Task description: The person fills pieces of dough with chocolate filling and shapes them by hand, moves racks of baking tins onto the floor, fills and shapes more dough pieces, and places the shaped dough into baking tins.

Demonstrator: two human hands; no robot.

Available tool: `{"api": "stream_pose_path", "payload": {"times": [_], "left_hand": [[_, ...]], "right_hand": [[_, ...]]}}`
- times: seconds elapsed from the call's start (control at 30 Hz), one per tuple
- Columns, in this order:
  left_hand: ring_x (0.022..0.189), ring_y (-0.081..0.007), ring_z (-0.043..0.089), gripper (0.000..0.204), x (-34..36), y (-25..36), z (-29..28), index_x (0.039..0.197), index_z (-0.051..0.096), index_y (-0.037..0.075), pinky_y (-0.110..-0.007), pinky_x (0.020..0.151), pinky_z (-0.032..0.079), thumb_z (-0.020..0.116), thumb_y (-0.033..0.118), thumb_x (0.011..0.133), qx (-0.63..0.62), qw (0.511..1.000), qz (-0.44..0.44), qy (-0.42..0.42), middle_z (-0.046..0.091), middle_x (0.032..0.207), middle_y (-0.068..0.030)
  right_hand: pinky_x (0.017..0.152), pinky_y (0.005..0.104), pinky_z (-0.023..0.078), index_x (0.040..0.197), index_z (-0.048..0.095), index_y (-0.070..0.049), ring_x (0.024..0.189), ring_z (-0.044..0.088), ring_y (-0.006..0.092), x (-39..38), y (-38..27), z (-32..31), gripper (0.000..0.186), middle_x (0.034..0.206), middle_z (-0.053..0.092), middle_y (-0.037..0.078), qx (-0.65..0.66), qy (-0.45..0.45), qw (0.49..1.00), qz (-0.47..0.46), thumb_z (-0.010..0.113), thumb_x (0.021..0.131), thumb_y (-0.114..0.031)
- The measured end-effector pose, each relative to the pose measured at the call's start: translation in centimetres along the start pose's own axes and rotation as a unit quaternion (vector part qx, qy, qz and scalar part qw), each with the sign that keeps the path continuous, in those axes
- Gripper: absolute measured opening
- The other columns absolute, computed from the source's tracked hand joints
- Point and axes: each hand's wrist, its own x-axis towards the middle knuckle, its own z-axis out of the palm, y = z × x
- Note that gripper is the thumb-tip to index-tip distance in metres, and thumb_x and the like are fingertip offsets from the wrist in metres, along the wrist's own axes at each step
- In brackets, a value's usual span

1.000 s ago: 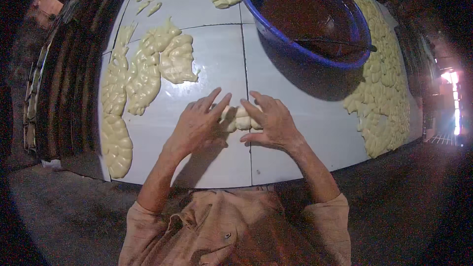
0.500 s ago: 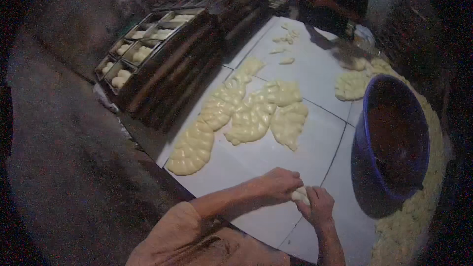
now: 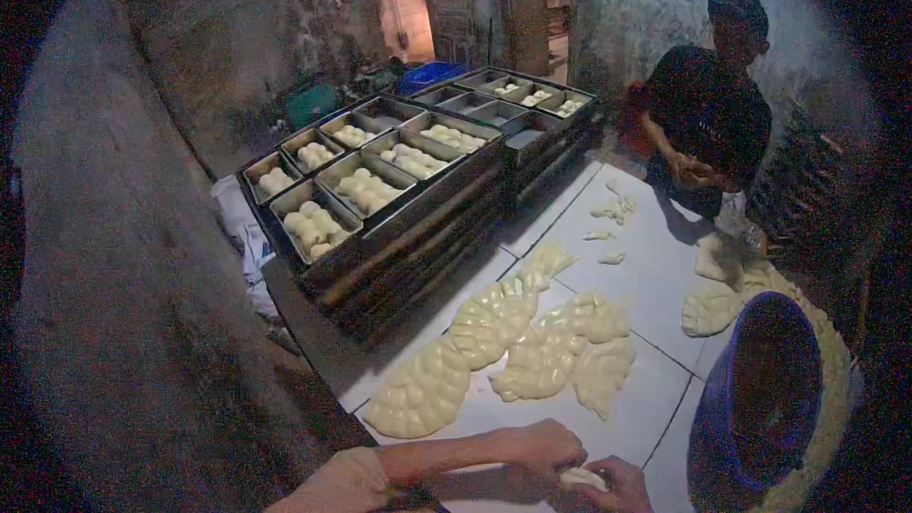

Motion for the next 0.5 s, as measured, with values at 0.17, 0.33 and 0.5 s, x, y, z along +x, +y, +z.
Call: {"api": "stream_pose_path", "payload": {"times": [0.17,0.33,0.5], "left_hand": [[0.072,-0.0351,0.068,0.014,-8.9,1.3,-13.2,0.077,0.068,0.005,-0.046,0.060,0.053,0.071,0.014,0.067,0.158,0.987,-0.004,0.026,0.067,0.073,-0.0160],[0.076,-0.0338,0.069,0.007,-21.5,2.1,-31.2,0.075,0.068,0.002,-0.044,0.060,0.055,0.064,0.008,0.074,0.321,0.942,0.001,0.095,0.067,0.079,-0.0166],[0.086,-0.0313,0.067,0.020,-28.4,-3.7,-47.4,0.094,0.074,0.011,-0.040,0.076,0.054,0.071,0.019,0.076,0.449,0.873,-0.146,0.118,0.067,0.093,-0.0126]], "right_hand": [[0.060,0.0334,0.049,0.095,0.069,-0.001,0.068,0.061,0.0177,6.9,-10.5,2.8,0.037,0.078,0.065,0.009,0.009,0.032,0.986,-0.163,0.085,0.070,-0.023],[0.062,0.0323,0.046,0.099,0.066,-0.002,0.070,0.060,0.0189,18.6,-26.3,5.8,0.039,0.081,0.065,0.009,-0.058,0.091,0.934,-0.342,0.085,0.071,-0.023],[0.072,0.0331,0.050,0.105,0.065,0.001,0.083,0.064,0.0206,32.7,-42.2,7.8,0.038,0.096,0.066,0.013,-0.075,0.184,0.891,-0.408,0.079,0.079,-0.023]]}}
